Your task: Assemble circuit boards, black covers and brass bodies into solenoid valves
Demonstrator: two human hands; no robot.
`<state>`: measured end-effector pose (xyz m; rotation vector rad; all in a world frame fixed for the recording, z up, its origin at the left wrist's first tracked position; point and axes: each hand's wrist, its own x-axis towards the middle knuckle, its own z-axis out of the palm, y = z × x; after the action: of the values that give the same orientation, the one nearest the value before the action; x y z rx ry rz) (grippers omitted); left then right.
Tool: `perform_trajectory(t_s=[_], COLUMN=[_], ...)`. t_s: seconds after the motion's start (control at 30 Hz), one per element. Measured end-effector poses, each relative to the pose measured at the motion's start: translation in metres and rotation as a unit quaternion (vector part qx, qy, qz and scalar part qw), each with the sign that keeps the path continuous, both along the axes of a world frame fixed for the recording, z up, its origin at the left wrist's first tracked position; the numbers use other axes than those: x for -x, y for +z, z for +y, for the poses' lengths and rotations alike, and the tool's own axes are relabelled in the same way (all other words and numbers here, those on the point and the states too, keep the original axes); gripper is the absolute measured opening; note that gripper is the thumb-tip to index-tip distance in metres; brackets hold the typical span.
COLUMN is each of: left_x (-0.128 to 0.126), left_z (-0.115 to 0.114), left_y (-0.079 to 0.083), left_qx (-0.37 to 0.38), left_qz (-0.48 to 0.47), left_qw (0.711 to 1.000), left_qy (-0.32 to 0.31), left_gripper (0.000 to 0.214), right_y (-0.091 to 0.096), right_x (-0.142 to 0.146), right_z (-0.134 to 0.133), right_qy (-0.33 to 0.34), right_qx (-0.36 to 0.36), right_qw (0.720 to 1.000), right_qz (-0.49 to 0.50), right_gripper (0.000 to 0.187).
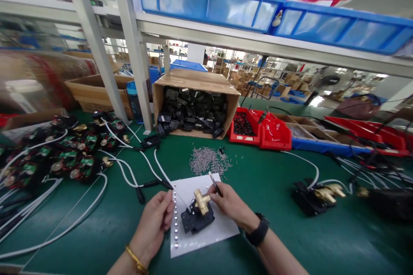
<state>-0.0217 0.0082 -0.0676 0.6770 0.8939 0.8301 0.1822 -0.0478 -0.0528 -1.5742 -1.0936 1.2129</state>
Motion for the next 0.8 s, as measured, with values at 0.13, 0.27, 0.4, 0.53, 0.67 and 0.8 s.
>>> perform_trajectory(t_s=[0.13,0.27,0.4,0.53,0.67,0.8], left_x=[0.001,0.006,0.006,0.001,-0.005,-0.008], left_z=[-0.007,-0.011,-0.009,-0.007,-0.007,-0.007], left_y=[0.000,0.000,-0.001,-0.004,-0.007,-0.013], left_qx=[-0.034,-0.025,-0.037,-0.070,-0.096,-0.135], left_qz=[0.074,0.062,0.083,0.109,0.131,0.174], left_qw=[0.997,0.998,0.996,0.992,0.986,0.973], left_qy=[-0.016,-0.007,0.010,0.007,-0.026,-0.070], left_gripper=[0.045,0.039,0.038,0.034,0.031,0.025], right_y=[-0.006,-0.006,-0.004,-0.009,-0.015,-0.013], right_x=[0.001,0.002,0.004,0.004,0.000,-0.003], right_z=[0.006,0.007,0.005,0.010,0.015,0.011], right_qy=[-0.026,-0.047,-0.057,-0.049,-0.005,0.022], right_qx=[-0.055,-0.092,-0.093,-0.081,-0.056,-0.050], right_qw=[0.996,0.989,0.986,0.990,0.995,0.993], right_qz=[-0.058,-0.104,-0.128,-0.108,-0.083,-0.103], right_gripper=[0.009,0.010,0.012,0.018,0.015,0.014])
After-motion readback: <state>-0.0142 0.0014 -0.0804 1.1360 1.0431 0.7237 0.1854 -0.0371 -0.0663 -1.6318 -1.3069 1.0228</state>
